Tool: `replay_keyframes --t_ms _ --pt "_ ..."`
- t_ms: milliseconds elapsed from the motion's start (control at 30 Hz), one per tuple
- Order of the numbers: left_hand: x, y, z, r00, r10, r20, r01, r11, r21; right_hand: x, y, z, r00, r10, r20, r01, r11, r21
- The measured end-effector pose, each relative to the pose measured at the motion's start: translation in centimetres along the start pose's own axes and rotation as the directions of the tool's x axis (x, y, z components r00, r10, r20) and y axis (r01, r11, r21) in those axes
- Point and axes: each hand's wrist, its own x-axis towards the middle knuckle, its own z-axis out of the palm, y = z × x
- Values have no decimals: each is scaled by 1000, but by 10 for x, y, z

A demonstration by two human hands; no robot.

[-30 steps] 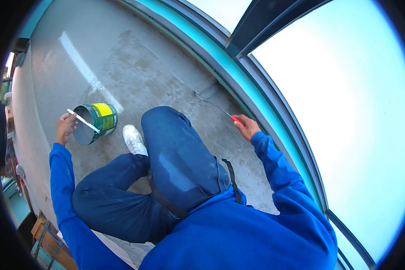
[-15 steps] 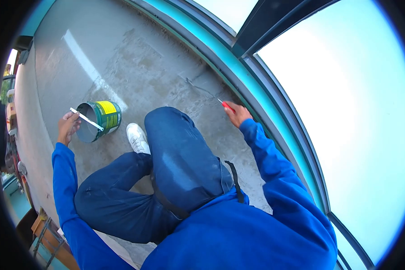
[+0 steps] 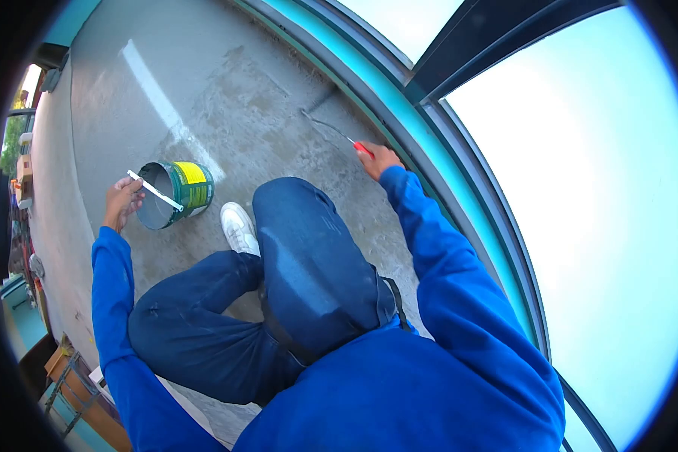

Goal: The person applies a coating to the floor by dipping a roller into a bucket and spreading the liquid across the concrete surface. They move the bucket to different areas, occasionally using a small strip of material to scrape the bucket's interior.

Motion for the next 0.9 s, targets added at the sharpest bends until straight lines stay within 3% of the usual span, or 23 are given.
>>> replay_keyframes --t_ms 133,333,433,500,600,900 --pt "-2 0 2 1000 1 5 -1 1000 -6 -97 53 -23 999 47 24 -46 998 -38" --pt "5 -1 3 999 22 23 -22 1000 -14 -193 46 -71 974 227 6 -222 959 -177" --pt "4 0 3 1000 11 27 -12 1000 7 -212 49 -69 980 194 -34 -197 961 -194" --pt "4 1 4 999 5 36 -6 1000 14 -206 48 -61 974 227 -6 -223 951 -216" --pt "-2 4 2 999 14 33 -14 1000 1 -169 46 -36 989 144 -12 -144 968 -206" --pt "-13 9 4 999 33 0 -33 999 -3 -2 -69 14 995 95 -39 -102 955 -277"
